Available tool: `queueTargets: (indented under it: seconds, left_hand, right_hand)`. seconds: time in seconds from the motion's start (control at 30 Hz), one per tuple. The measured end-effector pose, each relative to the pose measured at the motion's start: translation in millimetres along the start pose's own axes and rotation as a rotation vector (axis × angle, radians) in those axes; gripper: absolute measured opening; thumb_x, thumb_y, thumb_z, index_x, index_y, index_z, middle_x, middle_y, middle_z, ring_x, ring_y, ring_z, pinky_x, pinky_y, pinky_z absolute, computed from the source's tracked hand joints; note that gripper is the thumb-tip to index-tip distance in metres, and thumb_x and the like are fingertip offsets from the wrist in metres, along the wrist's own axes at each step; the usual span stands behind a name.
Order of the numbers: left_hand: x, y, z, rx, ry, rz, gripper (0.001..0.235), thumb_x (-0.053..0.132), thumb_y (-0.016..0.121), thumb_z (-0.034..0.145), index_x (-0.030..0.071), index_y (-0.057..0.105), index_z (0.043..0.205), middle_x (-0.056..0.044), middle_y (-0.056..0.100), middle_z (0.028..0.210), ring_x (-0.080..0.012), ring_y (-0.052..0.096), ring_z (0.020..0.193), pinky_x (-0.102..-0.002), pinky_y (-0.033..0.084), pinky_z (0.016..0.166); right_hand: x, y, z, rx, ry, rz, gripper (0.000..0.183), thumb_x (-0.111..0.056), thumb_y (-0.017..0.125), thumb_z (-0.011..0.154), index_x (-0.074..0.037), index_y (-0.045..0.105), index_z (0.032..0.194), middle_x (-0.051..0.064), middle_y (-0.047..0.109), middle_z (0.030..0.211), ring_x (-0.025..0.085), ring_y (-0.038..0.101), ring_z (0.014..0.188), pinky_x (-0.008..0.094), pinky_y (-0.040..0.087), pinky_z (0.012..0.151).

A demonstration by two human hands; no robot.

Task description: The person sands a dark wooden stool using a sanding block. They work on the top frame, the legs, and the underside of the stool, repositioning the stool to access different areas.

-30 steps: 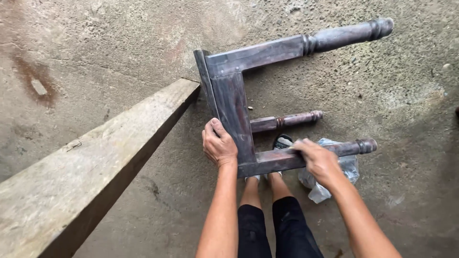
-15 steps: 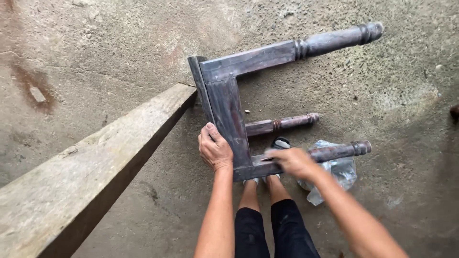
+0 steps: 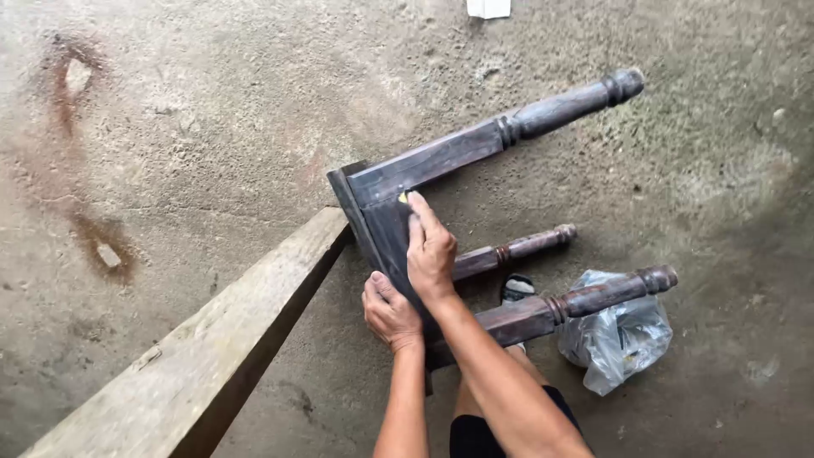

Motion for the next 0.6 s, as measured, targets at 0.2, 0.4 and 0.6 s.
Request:
queueTargets:
  seconds: [0.2,0.4,0.6]
  left_hand:
    - [-4.4,1.2,-2.7,-0.025,-0.004,-0.008,0.057,0.048,0.036,0.107,0.001,0.068,0.112,-0.026,0.069,0.104,-0.0486,0.064,0.096,-0.056,0.049,0.083]
    - [-3.1,-3.0,-5.2,-0.023,-0.002,0.002,0.057,0.048,0.036,0.107,0.002,0.068,0.114,-0.026,0.069,0.107,-0.049,0.064,0.098,-0.055,0.05,0.084]
    - [1.4,-4.1,-1.5,0.0,-0.046,0.027,0.055,0.047,0.037,0.106,0.003,0.07,0.112,-0.025,0.07,0.108,-0.0486,0.065,0.097,-0.056,0.05,0.083]
  right_hand:
    - [-5.6,2.2,-10.6,0.029,-0.16,-0.127,0.038,0.001,0.057,0.099,-0.003,0.063,0.136,0.021,0.065,0.138,0.035,0.066,0.127,0.04,0.053,0.106]
    - [5.8,-18.2,-37.3,-0.018,-0.104,-0.052,0.038,0.003,0.054,0.099,0.001,0.062,0.136,0.022,0.066,0.136,0.034,0.065,0.127,0.041,0.052,0.104]
    - [142.3,13.8,-19.0,0.227,0.611,0.496,0.023,-0.003,0.051,0.101,0.003,0.065,0.118,0.013,0.066,0.104,0.021,0.062,0.091,0.037,0.048,0.08]
Point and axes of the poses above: each hand's wrist, its own z-axis towards the middle knuckle, its own y-axis out of the palm, x = y × z, the point moved 9 cm from there along z, towards the middle knuckle
